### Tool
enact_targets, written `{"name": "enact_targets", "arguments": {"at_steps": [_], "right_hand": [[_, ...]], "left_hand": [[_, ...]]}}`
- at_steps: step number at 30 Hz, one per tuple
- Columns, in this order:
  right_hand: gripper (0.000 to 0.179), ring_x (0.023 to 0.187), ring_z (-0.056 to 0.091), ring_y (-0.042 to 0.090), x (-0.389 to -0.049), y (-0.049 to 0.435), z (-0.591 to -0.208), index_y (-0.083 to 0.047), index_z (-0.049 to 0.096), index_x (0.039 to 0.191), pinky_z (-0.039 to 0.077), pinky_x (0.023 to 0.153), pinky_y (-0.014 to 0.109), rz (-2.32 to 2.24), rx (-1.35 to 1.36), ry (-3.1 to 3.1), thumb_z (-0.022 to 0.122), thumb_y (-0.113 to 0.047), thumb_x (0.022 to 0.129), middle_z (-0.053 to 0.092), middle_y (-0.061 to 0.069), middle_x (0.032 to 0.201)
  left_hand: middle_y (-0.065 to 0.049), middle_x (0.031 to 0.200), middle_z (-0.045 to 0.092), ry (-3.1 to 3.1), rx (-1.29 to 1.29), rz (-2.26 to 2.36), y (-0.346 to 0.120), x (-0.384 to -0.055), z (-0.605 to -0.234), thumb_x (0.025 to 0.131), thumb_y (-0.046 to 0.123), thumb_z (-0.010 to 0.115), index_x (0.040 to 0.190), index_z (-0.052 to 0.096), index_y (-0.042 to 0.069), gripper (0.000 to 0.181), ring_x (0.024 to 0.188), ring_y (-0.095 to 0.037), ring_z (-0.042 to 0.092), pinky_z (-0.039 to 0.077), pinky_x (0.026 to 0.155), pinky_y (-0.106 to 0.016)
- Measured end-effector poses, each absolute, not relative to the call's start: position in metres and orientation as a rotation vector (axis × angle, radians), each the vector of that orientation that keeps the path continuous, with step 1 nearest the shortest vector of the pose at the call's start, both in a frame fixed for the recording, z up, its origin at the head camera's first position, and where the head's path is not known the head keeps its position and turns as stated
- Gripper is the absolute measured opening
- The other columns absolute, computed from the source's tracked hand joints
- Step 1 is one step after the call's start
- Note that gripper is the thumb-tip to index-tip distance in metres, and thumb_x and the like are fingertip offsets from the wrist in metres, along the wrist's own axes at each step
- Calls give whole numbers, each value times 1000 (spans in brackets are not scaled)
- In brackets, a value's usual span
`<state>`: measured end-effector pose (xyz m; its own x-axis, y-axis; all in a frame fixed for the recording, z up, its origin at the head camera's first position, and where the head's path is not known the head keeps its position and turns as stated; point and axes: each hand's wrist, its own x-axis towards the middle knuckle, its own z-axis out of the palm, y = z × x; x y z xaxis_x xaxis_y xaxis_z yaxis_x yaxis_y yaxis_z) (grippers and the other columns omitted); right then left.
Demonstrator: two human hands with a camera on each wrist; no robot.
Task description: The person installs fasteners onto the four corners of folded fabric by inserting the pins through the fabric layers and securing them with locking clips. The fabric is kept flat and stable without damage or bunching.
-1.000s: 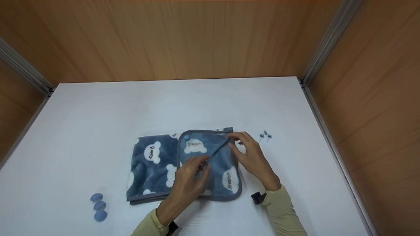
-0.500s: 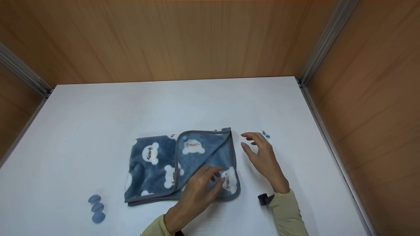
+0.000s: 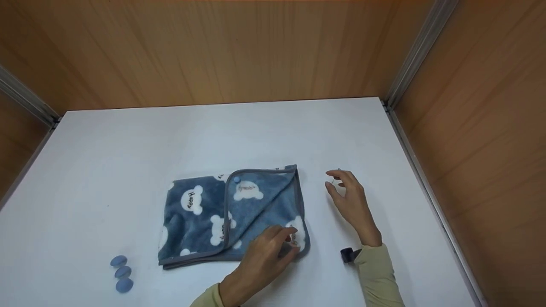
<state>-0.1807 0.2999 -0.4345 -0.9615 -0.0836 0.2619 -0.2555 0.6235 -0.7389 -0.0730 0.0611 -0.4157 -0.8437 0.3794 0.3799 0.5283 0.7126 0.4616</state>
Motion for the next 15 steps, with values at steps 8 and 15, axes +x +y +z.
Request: {"name": "enact_targets", "arguments": {"at_steps": [8, 15], "right_hand": [[35, 123, 56, 38, -186, 308, -442, 3, 62, 133, 48, 99, 47, 1259, 210, -2730, 68, -9, 100, 57, 21, 135], [44, 125, 54, 40, -189, 308, -447, 5, 55, 140, 47, 101, 46, 1276, 183, -2799, 68, -7, 100, 52, 25, 140]], "left_hand": [[-4, 89, 66, -2797, -749, -804, 58, -69, -419, 73, 11, 93, 114, 73, 8, 45, 80, -12, 62, 47, 62, -22], [-5, 86, 60, -2812, -786, -675, 56, -67, -425, 74, 3, 88, 116, 69, 10, 46, 75, -14, 55, 40, 55, -23]]}}
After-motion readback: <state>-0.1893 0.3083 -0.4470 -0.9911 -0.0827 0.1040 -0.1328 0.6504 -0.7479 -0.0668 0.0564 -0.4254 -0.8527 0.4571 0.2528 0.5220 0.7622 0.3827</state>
